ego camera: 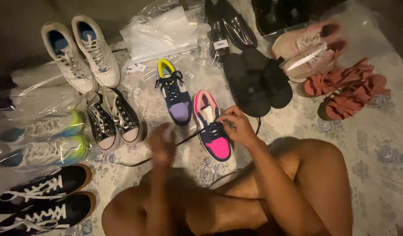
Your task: The person sits on a rug and laces a pink and navy sneaker. They thread the laces through the eyelets, pull them tight, and tie a knot. Other shoes and plastic bags are visible on the floor around them.
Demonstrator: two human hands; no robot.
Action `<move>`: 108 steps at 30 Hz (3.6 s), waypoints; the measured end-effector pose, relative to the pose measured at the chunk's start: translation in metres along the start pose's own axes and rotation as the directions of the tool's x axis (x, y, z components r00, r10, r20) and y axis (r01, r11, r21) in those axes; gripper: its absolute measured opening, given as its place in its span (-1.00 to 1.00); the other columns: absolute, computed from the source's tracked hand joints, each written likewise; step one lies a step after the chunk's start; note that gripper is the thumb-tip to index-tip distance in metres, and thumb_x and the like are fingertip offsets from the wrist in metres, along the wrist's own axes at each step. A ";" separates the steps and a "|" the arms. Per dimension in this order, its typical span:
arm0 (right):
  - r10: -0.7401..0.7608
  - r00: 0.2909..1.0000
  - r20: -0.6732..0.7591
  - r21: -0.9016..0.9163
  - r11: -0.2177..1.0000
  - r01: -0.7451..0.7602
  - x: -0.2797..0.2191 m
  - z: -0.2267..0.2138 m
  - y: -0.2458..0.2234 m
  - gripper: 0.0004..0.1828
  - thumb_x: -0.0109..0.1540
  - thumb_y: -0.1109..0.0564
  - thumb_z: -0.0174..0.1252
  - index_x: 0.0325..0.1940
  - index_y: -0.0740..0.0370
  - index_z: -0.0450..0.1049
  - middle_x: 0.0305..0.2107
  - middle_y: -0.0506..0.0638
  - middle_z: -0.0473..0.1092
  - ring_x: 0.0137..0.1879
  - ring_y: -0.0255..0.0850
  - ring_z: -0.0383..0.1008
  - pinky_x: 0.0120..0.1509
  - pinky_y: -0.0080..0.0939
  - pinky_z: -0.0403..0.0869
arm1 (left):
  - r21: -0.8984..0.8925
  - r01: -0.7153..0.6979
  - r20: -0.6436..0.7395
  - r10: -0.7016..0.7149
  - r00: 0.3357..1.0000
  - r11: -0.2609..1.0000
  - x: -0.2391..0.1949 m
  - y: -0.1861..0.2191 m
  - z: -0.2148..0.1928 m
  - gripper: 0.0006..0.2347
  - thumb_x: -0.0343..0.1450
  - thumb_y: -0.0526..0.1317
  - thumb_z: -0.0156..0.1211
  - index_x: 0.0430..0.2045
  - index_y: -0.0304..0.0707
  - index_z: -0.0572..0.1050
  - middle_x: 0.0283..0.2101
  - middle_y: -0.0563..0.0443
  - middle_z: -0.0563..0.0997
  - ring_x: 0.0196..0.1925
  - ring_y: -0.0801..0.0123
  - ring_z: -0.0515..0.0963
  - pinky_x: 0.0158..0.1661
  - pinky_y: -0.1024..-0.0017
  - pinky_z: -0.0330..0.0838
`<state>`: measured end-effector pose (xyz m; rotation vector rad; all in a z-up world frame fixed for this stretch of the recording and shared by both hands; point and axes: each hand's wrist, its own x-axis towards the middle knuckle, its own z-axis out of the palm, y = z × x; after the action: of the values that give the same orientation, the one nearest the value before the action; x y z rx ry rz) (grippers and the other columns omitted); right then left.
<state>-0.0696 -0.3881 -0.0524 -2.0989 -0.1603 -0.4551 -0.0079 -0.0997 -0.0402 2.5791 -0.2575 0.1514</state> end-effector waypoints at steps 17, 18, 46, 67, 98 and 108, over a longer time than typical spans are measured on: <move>0.146 0.978 0.149 0.029 0.988 -0.152 0.004 -0.001 -0.015 -0.68 0.21 0.30 0.25 0.03 0.19 0.44 -0.38 0.07 0.43 -0.11 0.09 0.49 0.08 0.09 0.46 | -0.557 0.079 0.366 0.159 0.917 0.827 0.007 0.053 0.049 -0.74 0.53 -0.01 -0.12 -0.40 -0.15 0.38 -0.43 -0.17 0.41 -0.31 -0.15 0.53 -0.18 0.05 0.41; 0.148 0.979 0.141 0.047 0.987 -0.156 0.004 0.000 -0.014 -0.69 0.23 0.32 0.21 0.05 0.20 0.44 -0.36 0.10 0.43 -0.11 0.11 0.50 0.09 0.10 0.47 | -0.543 0.092 0.372 0.141 0.917 0.835 0.008 0.054 0.043 -0.77 0.49 -0.06 -0.13 -0.37 -0.20 0.37 -0.43 -0.32 0.48 -0.26 -0.38 0.58 -0.17 -0.10 0.45; 0.087 0.993 0.083 0.148 0.984 -0.098 0.014 -0.008 -0.029 -0.76 0.23 0.38 0.20 -0.03 0.27 0.54 -0.43 0.16 0.41 -0.23 0.02 0.56 -0.03 0.05 0.53 | -0.265 -0.468 -0.050 0.473 0.880 0.843 0.029 0.066 0.050 -0.86 0.58 -0.22 -0.02 -0.36 -0.20 0.42 0.17 -0.04 0.48 0.13 0.04 0.51 0.05 0.19 0.42; -0.053 0.937 0.344 -0.268 0.951 0.152 0.082 -0.016 -0.052 -0.73 0.29 0.23 0.08 0.04 0.32 0.54 -0.06 0.23 0.44 0.10 0.24 0.48 0.20 0.15 0.45 | -0.457 -0.500 0.030 0.574 0.818 0.736 0.033 0.067 0.033 -0.83 0.60 -0.10 -0.10 -0.34 -0.12 0.33 -0.11 0.00 0.52 0.15 0.19 0.50 0.22 0.26 0.16; 0.327 0.666 0.671 -0.201 0.944 -0.260 0.119 -0.006 0.018 -0.71 0.25 0.01 0.20 -0.03 0.15 0.61 -0.29 0.23 0.57 -0.04 0.18 0.57 0.07 0.12 0.47 | -0.404 -0.352 0.301 0.486 0.820 0.844 0.032 0.045 0.029 -0.86 0.56 -0.21 0.08 -0.38 -0.25 0.41 0.04 -0.16 0.42 -0.03 -0.05 0.56 -0.02 0.19 0.46; 0.307 0.626 0.717 -0.306 0.945 -0.113 0.125 0.001 0.028 -0.68 0.18 -0.08 0.24 -0.12 0.13 0.64 -0.29 0.20 0.59 -0.03 0.22 0.58 0.10 0.14 0.48 | -0.231 -0.351 0.336 0.412 0.847 0.908 0.029 0.039 0.020 -0.90 0.47 -0.07 0.14 -0.44 0.25 0.57 -0.34 0.34 0.60 -0.09 0.27 0.51 -0.12 0.19 0.15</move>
<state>0.0539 -0.4106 -0.0276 -2.3871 -0.3518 0.6286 0.0133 -0.1475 -0.0328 2.3462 -0.8959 -0.2228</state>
